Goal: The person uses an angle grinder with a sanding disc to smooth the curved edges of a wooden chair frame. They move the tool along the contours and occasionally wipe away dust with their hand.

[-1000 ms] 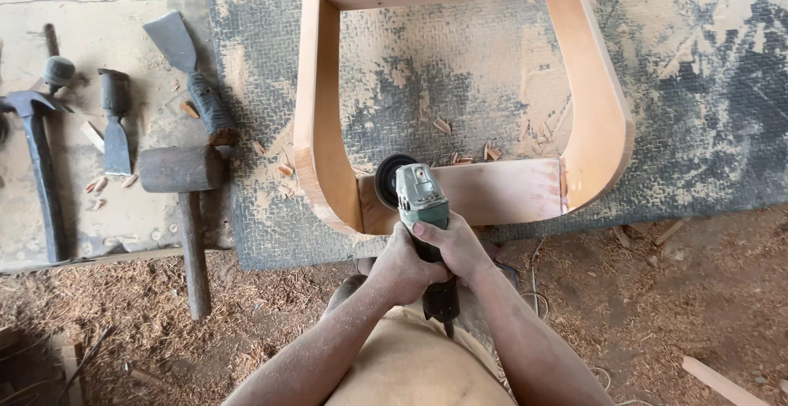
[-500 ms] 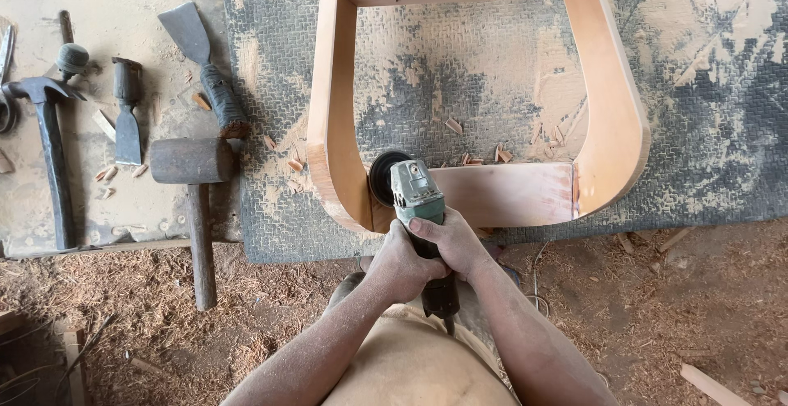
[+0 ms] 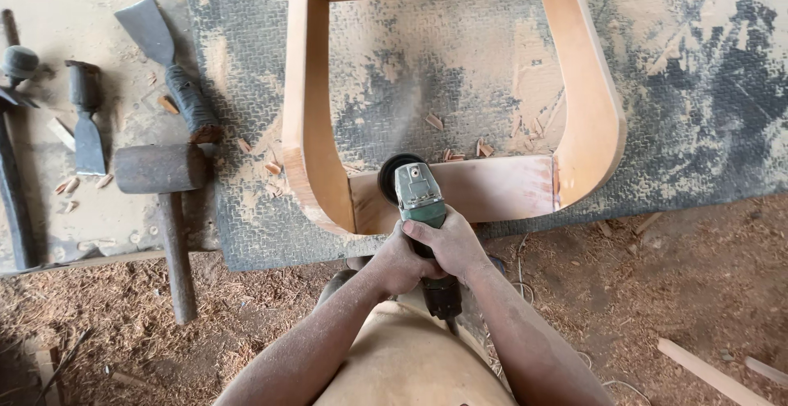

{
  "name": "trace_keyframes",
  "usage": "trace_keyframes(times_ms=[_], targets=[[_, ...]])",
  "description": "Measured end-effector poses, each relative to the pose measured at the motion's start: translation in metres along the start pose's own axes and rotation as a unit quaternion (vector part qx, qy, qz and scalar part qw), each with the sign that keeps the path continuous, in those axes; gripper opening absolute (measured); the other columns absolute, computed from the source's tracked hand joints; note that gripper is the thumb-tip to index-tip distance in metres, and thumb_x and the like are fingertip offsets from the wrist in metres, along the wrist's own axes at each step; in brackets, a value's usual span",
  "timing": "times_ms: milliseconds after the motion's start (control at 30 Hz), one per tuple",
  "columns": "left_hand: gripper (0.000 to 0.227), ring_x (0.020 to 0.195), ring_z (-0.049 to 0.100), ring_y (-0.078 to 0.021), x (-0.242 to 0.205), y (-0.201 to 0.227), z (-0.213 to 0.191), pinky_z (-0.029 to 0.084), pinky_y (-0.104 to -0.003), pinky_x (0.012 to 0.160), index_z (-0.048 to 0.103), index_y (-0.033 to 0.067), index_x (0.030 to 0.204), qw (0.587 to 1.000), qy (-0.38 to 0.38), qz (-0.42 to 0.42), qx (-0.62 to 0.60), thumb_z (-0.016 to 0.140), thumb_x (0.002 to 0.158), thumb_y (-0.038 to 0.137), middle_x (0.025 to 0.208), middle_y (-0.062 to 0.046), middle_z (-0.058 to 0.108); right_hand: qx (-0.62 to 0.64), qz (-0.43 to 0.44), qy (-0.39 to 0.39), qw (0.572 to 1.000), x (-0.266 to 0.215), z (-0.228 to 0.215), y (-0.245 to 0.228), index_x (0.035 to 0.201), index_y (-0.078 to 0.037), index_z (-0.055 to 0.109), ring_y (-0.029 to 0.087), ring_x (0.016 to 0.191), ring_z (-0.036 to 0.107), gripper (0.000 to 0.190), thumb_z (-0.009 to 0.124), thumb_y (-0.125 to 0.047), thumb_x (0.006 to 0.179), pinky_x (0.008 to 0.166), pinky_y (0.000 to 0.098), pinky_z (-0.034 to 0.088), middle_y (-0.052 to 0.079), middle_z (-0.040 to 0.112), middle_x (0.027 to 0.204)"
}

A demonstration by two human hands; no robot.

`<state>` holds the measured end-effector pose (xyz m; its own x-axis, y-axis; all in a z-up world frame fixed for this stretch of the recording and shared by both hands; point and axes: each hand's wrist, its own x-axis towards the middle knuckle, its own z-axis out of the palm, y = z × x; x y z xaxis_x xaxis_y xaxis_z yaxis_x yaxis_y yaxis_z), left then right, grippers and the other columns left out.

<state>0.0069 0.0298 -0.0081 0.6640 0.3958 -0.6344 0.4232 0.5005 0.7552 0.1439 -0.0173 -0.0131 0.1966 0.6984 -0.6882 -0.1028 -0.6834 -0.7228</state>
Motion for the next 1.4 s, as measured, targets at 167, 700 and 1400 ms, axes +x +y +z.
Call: trace_keyframes(times_ms=[167, 700, 1400], targets=[[0.051, 0.096, 0.070, -0.0183, 0.019, -0.014, 0.004, 0.061, -0.036, 0.088, 0.062, 0.0033, 0.114, 0.996, -0.055, 0.029, -0.069, 0.080, 0.067, -0.002, 0.100, -0.008, 0.072, -0.066, 0.005, 0.042, 0.997, -0.001, -0.009, -0.002, 0.114, -0.002, 0.068, 0.018, 0.096, 0.072, 0.055, 0.083, -0.039, 0.076, 0.088, 0.0341, 0.057, 0.010, 0.076, 0.103], [0.082, 0.102, 0.070, -0.0207, 0.018, 0.007, 0.021, 0.059, -0.037, 0.096, 0.048, 0.0077, 0.132, 0.997, -0.065, 0.014, -0.037, 0.086, 0.059, 0.010, 0.109, -0.009, 0.070, -0.002, -0.016, 0.091, 0.996, -0.020, -0.029, 0.012, 0.114, -0.004, 0.069, 0.020, 0.097, 0.074, 0.047, 0.081, -0.035, 0.080, 0.089, 0.0339, 0.059, 0.010, 0.077, 0.105], [0.089, 0.105, 0.067, -0.0194, -0.033, 0.009, 0.005, 0.059, -0.034, 0.093, 0.037, 0.0040, 0.130, 0.992, 0.113, -0.048, 0.027, 0.089, 0.058, 0.010, 0.112, -0.009, 0.064, 0.106, 0.010, -0.101, 0.989, -0.001, 0.013, 0.014, 0.122, -0.003, 0.067, 0.017, 0.100, 0.070, 0.059, 0.083, -0.038, 0.078, 0.093, 0.0354, 0.057, 0.009, 0.074, 0.110]])
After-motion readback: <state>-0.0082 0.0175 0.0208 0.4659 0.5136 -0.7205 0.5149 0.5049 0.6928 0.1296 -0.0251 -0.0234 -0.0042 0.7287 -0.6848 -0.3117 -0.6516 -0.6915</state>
